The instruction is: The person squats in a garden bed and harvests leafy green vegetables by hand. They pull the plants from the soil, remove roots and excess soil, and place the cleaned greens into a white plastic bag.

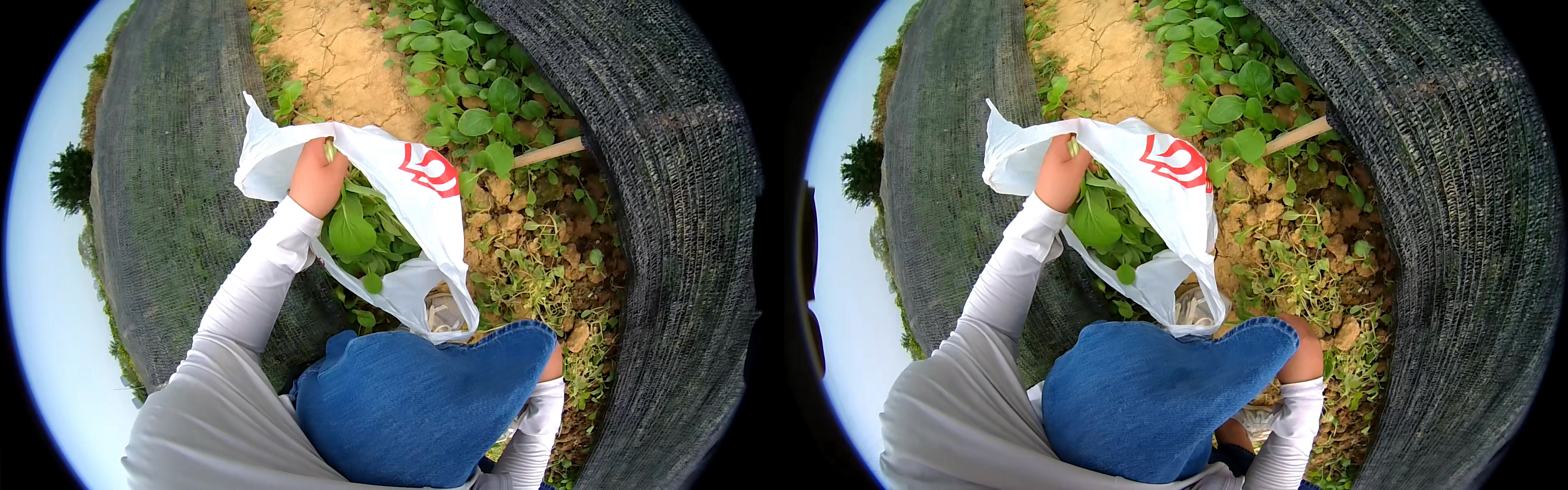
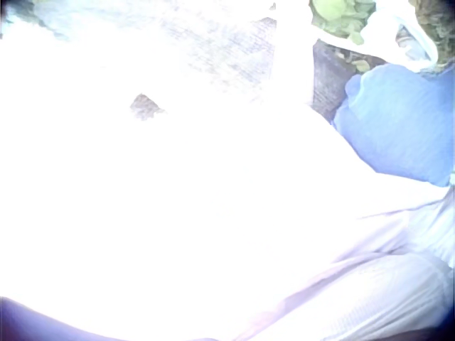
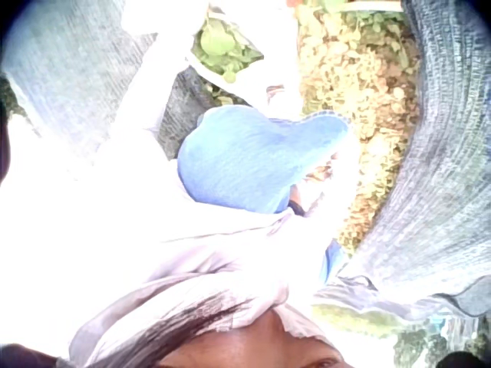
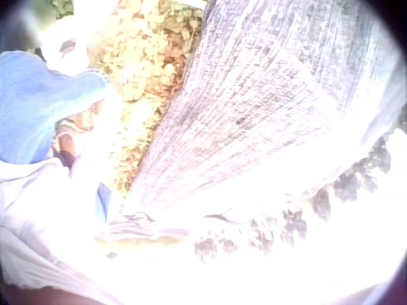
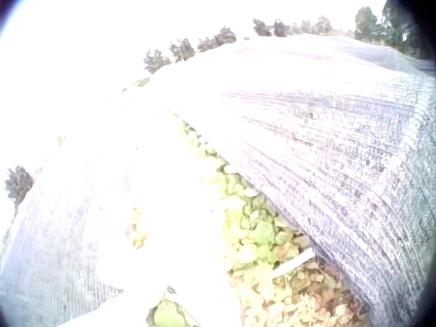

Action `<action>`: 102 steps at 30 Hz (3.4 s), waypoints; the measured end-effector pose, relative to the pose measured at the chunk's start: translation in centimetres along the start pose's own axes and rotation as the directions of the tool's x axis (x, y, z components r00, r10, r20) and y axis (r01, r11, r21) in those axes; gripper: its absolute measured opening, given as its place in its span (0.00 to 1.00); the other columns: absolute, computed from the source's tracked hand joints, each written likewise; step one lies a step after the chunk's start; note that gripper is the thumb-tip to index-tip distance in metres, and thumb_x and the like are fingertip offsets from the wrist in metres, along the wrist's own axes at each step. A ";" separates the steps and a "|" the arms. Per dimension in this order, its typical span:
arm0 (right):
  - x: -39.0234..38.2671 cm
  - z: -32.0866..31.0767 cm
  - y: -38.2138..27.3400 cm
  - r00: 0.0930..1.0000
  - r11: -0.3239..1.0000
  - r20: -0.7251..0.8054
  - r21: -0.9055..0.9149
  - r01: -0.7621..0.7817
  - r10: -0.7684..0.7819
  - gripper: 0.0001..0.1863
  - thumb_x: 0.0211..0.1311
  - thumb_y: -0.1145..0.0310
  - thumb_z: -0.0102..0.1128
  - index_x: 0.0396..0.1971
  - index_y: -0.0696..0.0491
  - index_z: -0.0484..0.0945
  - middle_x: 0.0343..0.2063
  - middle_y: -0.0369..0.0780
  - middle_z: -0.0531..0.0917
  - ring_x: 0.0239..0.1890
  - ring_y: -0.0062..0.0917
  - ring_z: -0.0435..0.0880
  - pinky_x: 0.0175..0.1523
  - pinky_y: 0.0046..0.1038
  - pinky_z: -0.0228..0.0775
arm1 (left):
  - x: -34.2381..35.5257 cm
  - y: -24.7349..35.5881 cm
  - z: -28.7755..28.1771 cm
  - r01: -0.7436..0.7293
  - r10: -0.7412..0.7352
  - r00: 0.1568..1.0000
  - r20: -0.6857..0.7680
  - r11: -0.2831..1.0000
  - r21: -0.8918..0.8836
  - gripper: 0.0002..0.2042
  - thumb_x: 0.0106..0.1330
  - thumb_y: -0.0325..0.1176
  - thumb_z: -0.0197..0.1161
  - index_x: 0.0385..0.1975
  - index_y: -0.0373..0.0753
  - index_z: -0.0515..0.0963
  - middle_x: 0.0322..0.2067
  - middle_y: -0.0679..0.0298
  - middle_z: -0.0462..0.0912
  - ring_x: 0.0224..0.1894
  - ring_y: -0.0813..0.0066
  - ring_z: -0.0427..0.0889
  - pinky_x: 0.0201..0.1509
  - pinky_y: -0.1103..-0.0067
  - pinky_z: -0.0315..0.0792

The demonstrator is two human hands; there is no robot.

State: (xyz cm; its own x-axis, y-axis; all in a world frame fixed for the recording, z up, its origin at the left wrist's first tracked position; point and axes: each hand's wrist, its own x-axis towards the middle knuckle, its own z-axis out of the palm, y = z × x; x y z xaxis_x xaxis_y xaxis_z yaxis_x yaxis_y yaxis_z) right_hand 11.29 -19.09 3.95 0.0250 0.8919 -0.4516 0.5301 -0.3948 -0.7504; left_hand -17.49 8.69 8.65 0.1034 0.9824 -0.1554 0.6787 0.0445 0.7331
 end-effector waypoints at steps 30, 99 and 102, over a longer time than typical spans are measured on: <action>12.7 -5.6 -5.9 0.971 0.995 -0.238 0.086 0.043 -0.022 0.10 0.47 0.74 0.53 0.33 0.58 0.73 0.27 0.43 0.76 0.25 0.28 0.75 0.31 0.23 0.67 | -3.8 10.3 -0.7 -0.501 0.254 0.834 0.491 0.721 0.478 0.13 0.50 0.36 0.56 0.31 0.34 0.71 0.31 0.54 0.73 0.35 0.62 0.72 0.38 0.72 0.66; 8.0 -2.9 -3.7 0.910 0.963 -0.345 0.217 -0.161 0.230 0.10 0.46 0.76 0.54 0.32 0.59 0.72 0.22 0.39 0.75 0.19 0.20 0.72 0.26 0.20 0.65 | 2.2 10.2 12.9 0.161 0.092 0.928 0.361 0.774 -0.612 0.06 0.51 0.27 0.54 0.27 0.34 0.67 0.14 0.72 0.68 0.16 0.87 0.66 0.19 0.88 0.60; 8.5 -2.4 -4.6 0.922 0.986 -0.349 0.060 -0.154 0.165 0.14 0.44 0.74 0.55 0.35 0.59 0.72 0.21 0.41 0.76 0.17 0.24 0.73 0.26 0.24 0.66 | 6.6 10.7 12.1 -0.201 0.235 0.941 0.244 0.967 -0.155 0.08 0.46 0.34 0.61 0.21 0.37 0.74 0.12 0.68 0.67 0.14 0.78 0.66 0.20 0.81 0.63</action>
State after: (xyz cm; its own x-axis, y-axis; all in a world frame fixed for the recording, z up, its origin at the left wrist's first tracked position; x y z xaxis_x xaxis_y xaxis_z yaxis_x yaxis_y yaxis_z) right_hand 11.08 -9.15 4.73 0.4065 0.8345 -0.3719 0.4681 -0.5398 -0.6996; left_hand -0.70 13.49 7.44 0.4341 0.8906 -0.1360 0.5228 -0.1261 0.8431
